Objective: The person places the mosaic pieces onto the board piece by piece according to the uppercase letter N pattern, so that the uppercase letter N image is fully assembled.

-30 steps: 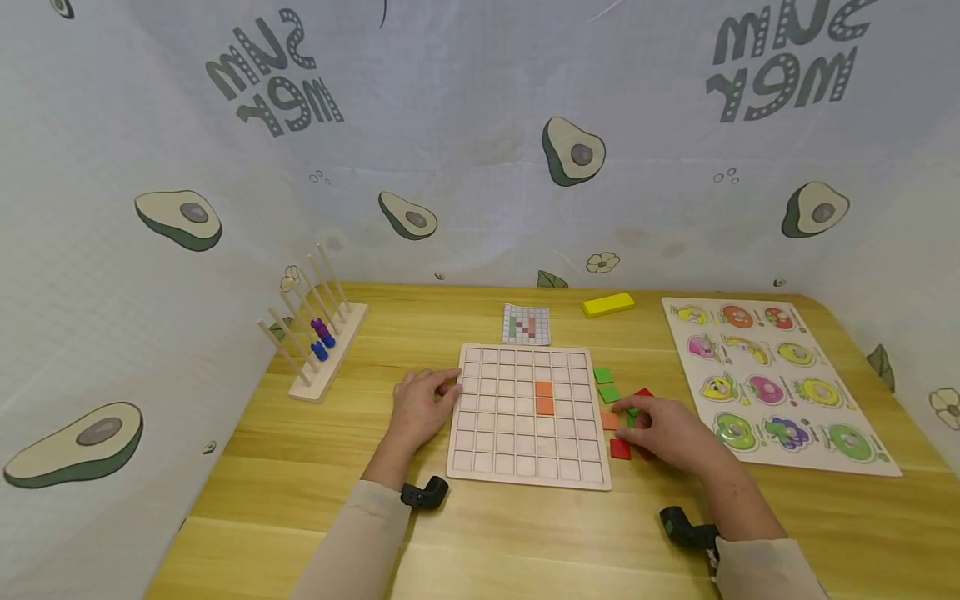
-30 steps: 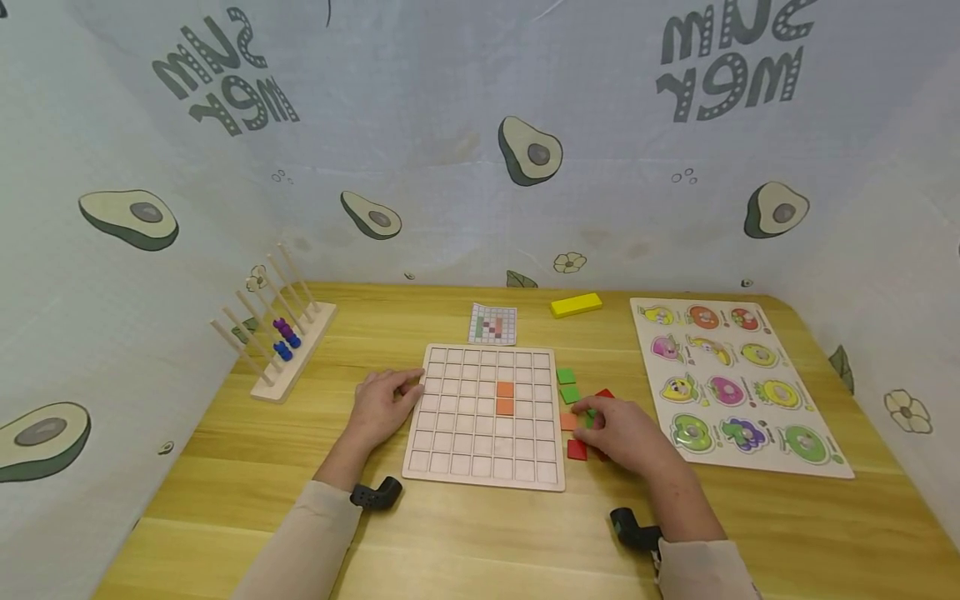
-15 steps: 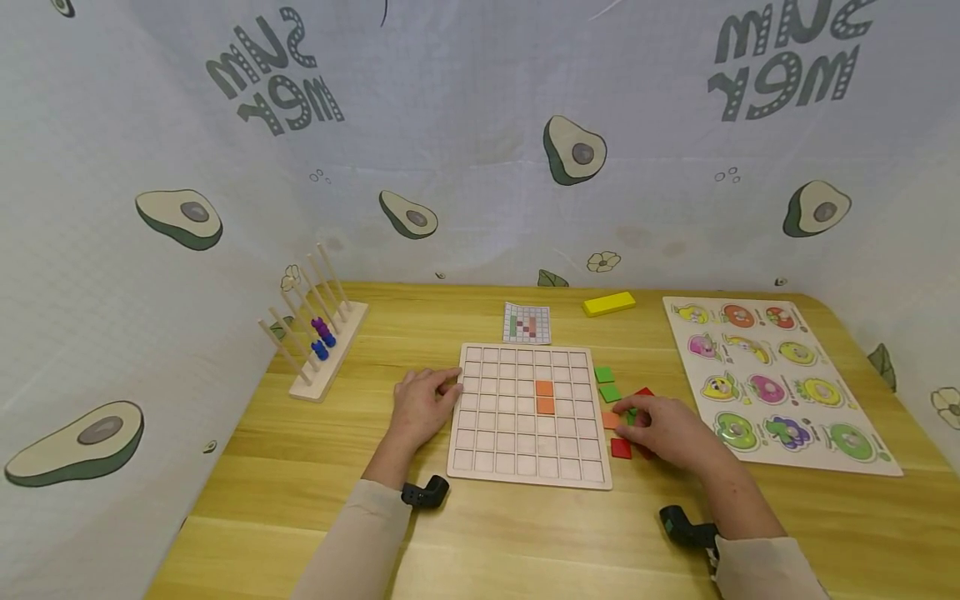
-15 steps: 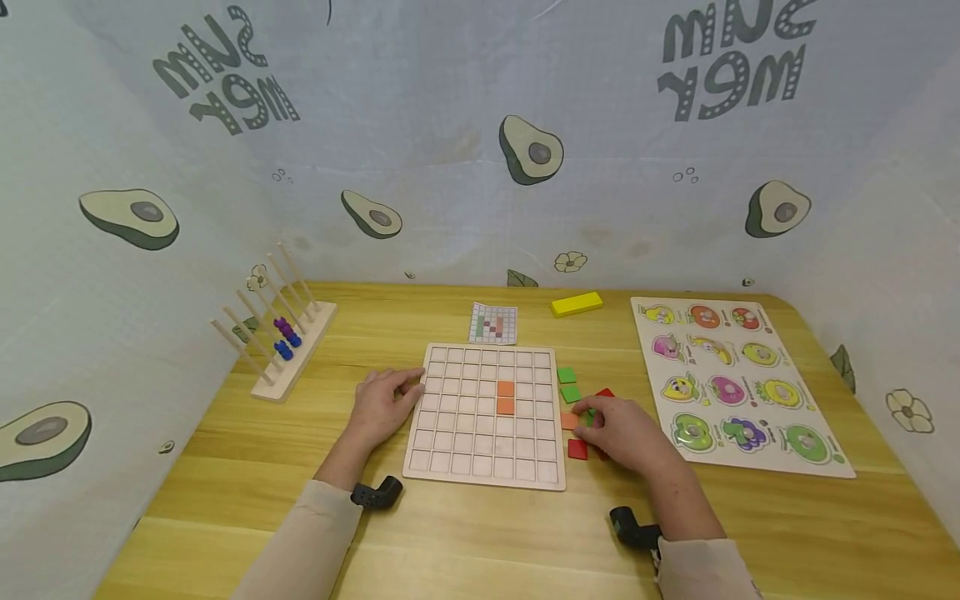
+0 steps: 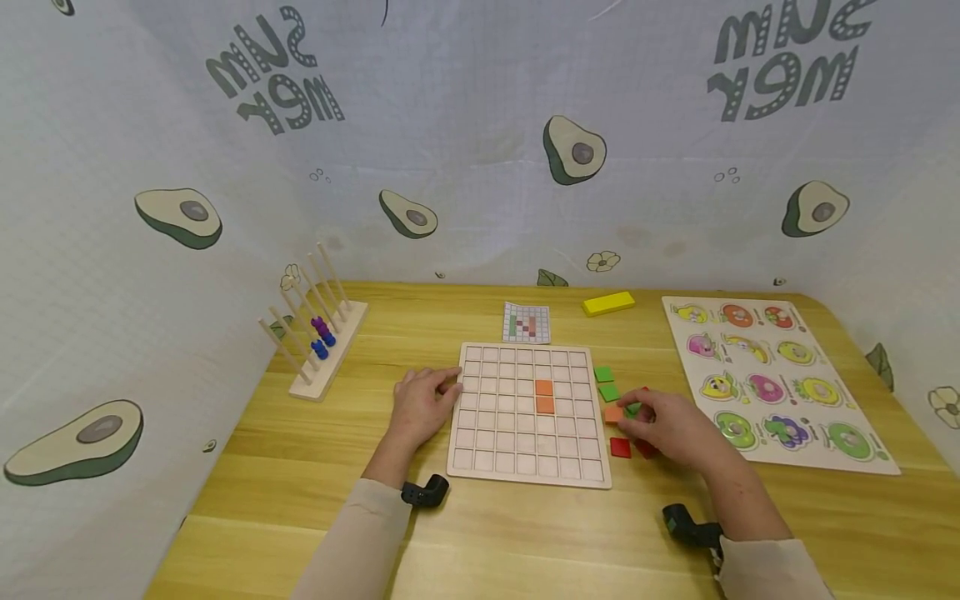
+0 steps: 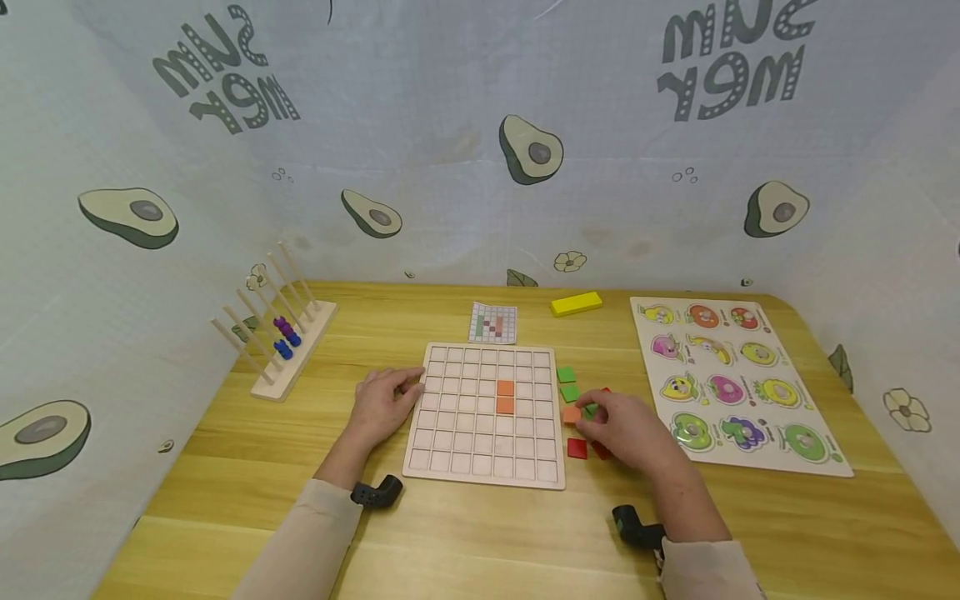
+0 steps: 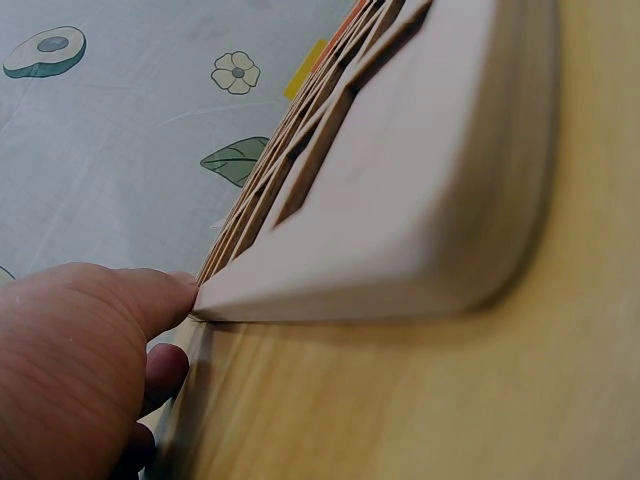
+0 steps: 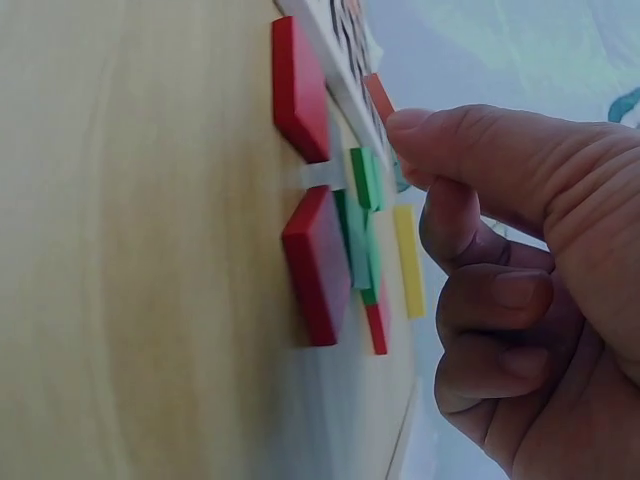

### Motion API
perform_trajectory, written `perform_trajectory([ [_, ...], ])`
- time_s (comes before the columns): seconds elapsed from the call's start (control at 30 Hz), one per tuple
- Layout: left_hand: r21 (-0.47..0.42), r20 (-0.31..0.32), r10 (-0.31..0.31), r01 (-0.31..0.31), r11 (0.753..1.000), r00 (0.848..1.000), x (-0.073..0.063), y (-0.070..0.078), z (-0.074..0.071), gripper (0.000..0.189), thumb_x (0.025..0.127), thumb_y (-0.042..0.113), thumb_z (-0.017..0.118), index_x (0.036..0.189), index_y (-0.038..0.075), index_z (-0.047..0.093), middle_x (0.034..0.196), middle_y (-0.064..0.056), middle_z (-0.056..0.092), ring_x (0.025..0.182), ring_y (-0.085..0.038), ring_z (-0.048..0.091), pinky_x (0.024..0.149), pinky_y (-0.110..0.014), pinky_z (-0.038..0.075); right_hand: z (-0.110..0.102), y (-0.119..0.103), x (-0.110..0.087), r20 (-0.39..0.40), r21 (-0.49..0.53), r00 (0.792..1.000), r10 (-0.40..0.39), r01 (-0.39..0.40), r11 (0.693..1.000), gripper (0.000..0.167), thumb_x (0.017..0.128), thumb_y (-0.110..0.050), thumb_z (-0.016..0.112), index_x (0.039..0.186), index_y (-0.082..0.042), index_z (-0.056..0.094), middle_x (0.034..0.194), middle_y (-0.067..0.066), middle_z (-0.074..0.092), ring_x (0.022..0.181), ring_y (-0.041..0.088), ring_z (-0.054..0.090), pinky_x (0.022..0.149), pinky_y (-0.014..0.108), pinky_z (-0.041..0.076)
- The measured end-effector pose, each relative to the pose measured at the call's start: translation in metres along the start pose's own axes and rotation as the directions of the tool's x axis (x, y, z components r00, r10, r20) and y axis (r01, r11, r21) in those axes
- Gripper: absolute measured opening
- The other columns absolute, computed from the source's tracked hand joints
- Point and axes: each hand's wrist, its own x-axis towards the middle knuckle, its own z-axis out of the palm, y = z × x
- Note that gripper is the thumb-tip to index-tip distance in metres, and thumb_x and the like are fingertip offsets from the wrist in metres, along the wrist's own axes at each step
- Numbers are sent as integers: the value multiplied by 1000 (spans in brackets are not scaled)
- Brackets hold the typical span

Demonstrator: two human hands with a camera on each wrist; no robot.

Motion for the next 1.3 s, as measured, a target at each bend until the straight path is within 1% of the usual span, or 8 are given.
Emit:
perform_trajectory([
  [0.17, 6, -1, 0, 0, 1000, 1000, 0, 0, 0, 32, 97, 32, 69, 127, 22, 74, 86, 3, 67, 83, -17, 49, 83, -38, 33, -2, -8, -2, -6, 28, 1000, -23, 24, 999, 37, 95, -32, 72, 124, -10, 67, 80, 1, 57, 65, 17, 50, 54, 28, 38],
  [0.37, 3, 1, 7, -7, 1000, 1000, 0, 0, 0, 32, 97, 32, 69, 128, 22, 74, 85, 4, 66, 84, -17, 49, 83, -38, 32, 2, -18, -1, -31, 2, 997, -73, 74, 997, 36, 93, -33, 75, 121, -11, 70, 77, 0, 56, 62, 15, 50, 54, 27, 38],
  [0.5, 6, -4, 10, -10, 1000, 1000, 0, 0, 0, 32, 97, 32, 69, 127, 22, 74, 85, 4, 67, 86, -18, 50, 83, -38, 33, 7, -24, 2, -21, 2, 997, -76, 76, 997, 36, 94, -34, 74, 122, -13, 70, 77, -1, 56, 59, 15, 50, 53, 27, 38],
  [0.67, 7, -9, 12, -12, 1000, 1000, 0, 1, 0, 32, 97, 31, 69, 127, 22, 74, 85, 3, 67, 85, -18, 51, 83, -39, 33, 14, -33, 5, -26, -1, 993, -116, 116, 993, 32, 94, -30, 73, 121, -14, 71, 77, -1, 55, 63, 15, 47, 54, 25, 35],
  [0.8, 8, -6, 7, -7, 1000, 1000, 0, 1, -1, 32, 97, 31, 69, 127, 22, 74, 85, 3, 67, 85, -18, 50, 83, -39, 33, 21, -40, 8, 0, 31, 993, -116, 116, 993, 33, 93, -30, 75, 122, -14, 71, 78, 0, 56, 63, 15, 47, 55, 25, 36],
  [0.93, 8, -3, 3, -3, 1000, 1000, 0, 0, -1, 32, 97, 32, 69, 127, 22, 74, 85, 3, 67, 85, -17, 50, 83, -38, 33, 28, -46, 12, 12, 46, 992, -123, 123, 991, 28, 93, -30, 75, 117, -17, 71, 78, -1, 56, 66, 15, 48, 57, 25, 37],
  [1.07, 6, -3, 4, -4, 1000, 1000, 0, 0, -1, 32, 97, 31, 69, 127, 22, 74, 84, 3, 67, 83, -17, 49, 83, -38, 33, 35, -51, 15, -1, 34, 986, -167, 167, 985, 22, 93, -30, 75, 112, -19, 72, 76, -3, 56, 67, 13, 48, 58, 24, 37],
  [1.3, -4, 1, 2, -2, 1000, 1000, 0, 0, -1, 33, 97, 32, 69, 128, 22, 73, 85, 3, 67, 82, -16, 48, 84, -39, 33, 42, -59, 19, 1, 28, 980, -201, 201, 979, 20, 94, -25, 73, 112, -17, 73, 74, -4, 55, 66, 13, 48, 58, 25, 37],
])
